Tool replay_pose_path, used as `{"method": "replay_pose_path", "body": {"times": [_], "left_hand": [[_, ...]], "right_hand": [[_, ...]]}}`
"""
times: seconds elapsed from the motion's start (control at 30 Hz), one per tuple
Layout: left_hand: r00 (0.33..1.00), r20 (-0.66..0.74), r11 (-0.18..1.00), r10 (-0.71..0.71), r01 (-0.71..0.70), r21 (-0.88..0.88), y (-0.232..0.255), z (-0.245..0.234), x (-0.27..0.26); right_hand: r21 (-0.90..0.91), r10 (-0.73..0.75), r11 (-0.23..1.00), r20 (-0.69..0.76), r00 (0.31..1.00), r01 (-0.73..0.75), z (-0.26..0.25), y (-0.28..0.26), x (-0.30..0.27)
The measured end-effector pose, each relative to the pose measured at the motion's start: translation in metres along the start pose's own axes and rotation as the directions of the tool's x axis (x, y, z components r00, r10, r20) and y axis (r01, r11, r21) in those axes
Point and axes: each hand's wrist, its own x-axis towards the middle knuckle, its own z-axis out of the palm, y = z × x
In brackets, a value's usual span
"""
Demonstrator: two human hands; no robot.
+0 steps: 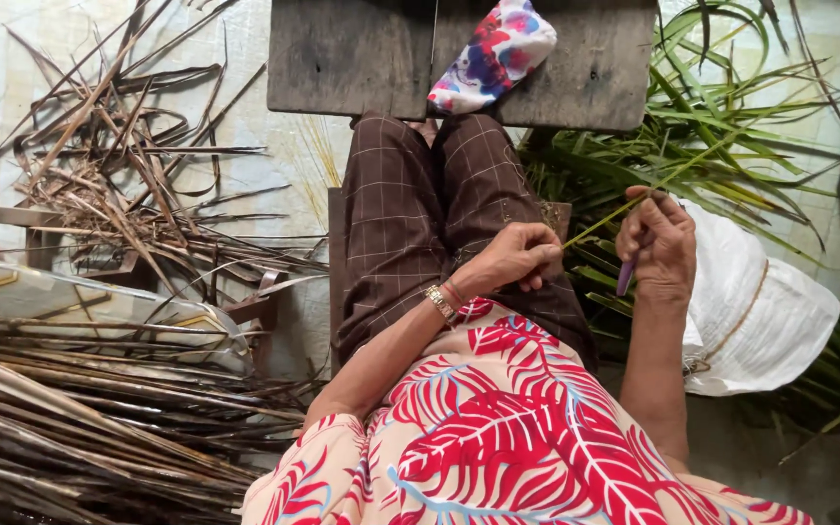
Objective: Strip leaves from palm fronds using a knife to collect the midribs
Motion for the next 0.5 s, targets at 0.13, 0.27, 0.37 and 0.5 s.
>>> {"method": "replay_pose_path", "body": {"times": [0.13,0.27,0.37,0.5], "left_hand": [[0.999,0.001,0.999,-0.038,0.038,-0.038,0.003,-0.012,-0.002],[0.992,-0.123,0.999,-0.001,0.005,0.032,0.000,-0.019,0.008],[0.973,-0.199,0.953,0.120,-0.056,0.299,0.008,-0.021,0.013],[0.903,-0.179,0.719,0.390,-0.177,0.672,-0.003,-0.024,0.024]], "right_hand": [[0.021,-0.009,1.000,-0.010,1.000,0.009,0.004,0.009,0.004],[-0.095,0.093,0.991,0.005,0.996,-0.093,0.040,0.015,-0.013],[-0.100,0.175,0.980,0.037,0.984,-0.170,0.066,0.025,-0.028],[-0.048,0.291,0.956,0.043,0.956,-0.289,0.066,0.053,-0.031]]}}
